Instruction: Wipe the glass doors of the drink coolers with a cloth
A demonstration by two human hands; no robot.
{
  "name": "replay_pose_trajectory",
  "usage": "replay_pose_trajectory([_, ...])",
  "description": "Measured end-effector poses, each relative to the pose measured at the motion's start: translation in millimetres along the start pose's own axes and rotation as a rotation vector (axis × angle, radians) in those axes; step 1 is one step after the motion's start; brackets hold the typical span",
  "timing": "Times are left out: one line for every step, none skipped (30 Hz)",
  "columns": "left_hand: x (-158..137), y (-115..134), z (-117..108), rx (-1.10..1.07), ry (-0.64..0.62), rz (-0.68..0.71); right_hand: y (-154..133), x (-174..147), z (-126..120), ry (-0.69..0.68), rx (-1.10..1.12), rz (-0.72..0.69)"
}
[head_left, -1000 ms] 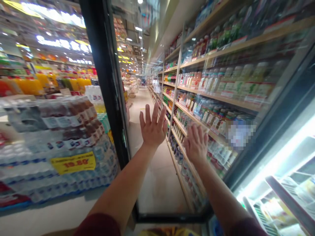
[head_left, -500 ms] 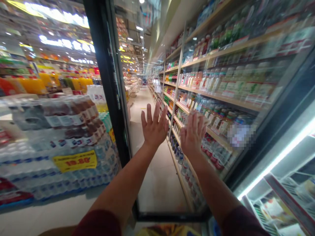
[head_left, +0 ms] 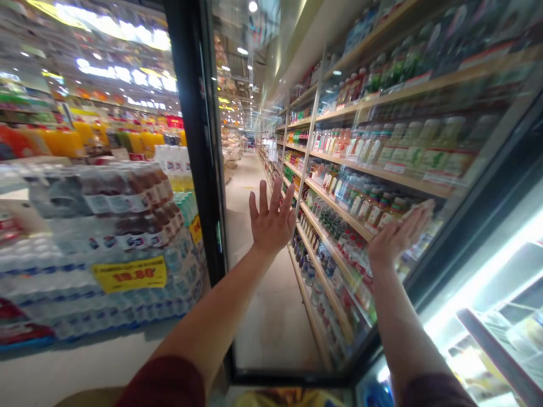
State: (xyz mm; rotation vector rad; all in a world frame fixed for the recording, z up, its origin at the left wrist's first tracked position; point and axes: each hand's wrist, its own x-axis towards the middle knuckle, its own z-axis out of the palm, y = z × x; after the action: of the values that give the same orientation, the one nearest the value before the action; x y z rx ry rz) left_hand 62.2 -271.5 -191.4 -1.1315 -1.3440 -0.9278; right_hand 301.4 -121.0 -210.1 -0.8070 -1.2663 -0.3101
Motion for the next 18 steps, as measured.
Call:
replay_pose_trajectory([0,0,-1,0.004,0.002,0.001,-9,0,2,0.002,-0.003,0.022])
replay_pose_trajectory([0,1,-1,0.006,0.003,0.001,-21,-3,4,-0.018,-0.011,0.032])
replay_pose_trajectory([0,1,-2,0.005,0.001,-0.002,-36,-8,6,-0.054,-0.021,0.021])
replay_pose_trajectory([0,1,-3,-0.002,-0.005,-0.007,-53,-14,8,-0.105,-0.029,-0.016])
replay_pose_trajectory([0,1,-3,-0.014,-0.014,-0.015,-70,-21,10,-0.175,-0.034,-0.082])
replay_pose_trajectory([0,1,-4,-0.029,-0.024,-0.023,-86,-29,12,-0.246,-0.034,-0.173])
replay_pose_trajectory([0,1,-5,-0.045,-0.034,-0.029,-99,-35,13,-0.314,-0.034,-0.278])
replay_pose_trajectory([0,1,-6,-0.056,-0.043,-0.033,-110,-39,14,-0.368,-0.033,-0.384])
replay_pose_trajectory([0,0,-7,-0.062,-0.048,-0.035,-116,-42,14,-0.406,-0.033,-0.481])
replay_pose_trajectory([-1,0,-7,-0.065,-0.052,-0.034,-119,-41,14,-0.428,-0.033,-0.559])
replay_pose_trajectory([-1,0,-8,-0.067,-0.055,-0.032,-116,-37,13,-0.436,-0.035,-0.609])
replay_pose_trajectory([-1,0,-8,-0.068,-0.058,-0.031,-110,-31,11,-0.430,-0.040,-0.625])
replay_pose_trajectory([-1,-1,-8,-0.068,-0.062,-0.032,-100,-23,9,-0.418,-0.048,-0.615])
replay_pose_trajectory([-2,-1,-8,-0.068,-0.065,-0.033,-86,-14,7,-0.393,-0.056,-0.582])
replay_pose_trajectory([-2,-1,-8,-0.065,-0.065,-0.034,-71,-5,4,-0.355,-0.064,-0.527])
replay_pose_trajectory([-2,-1,-8,-0.059,-0.066,-0.033,-54,4,2,-0.307,-0.071,-0.454])
replay_pose_trajectory([-3,0,-7,-0.051,-0.063,-0.034,-37,13,0,-0.248,-0.071,-0.370])
replay_pose_trajectory([-3,0,-7,-0.041,-0.060,-0.033,-22,20,-2,-0.181,-0.066,-0.286])
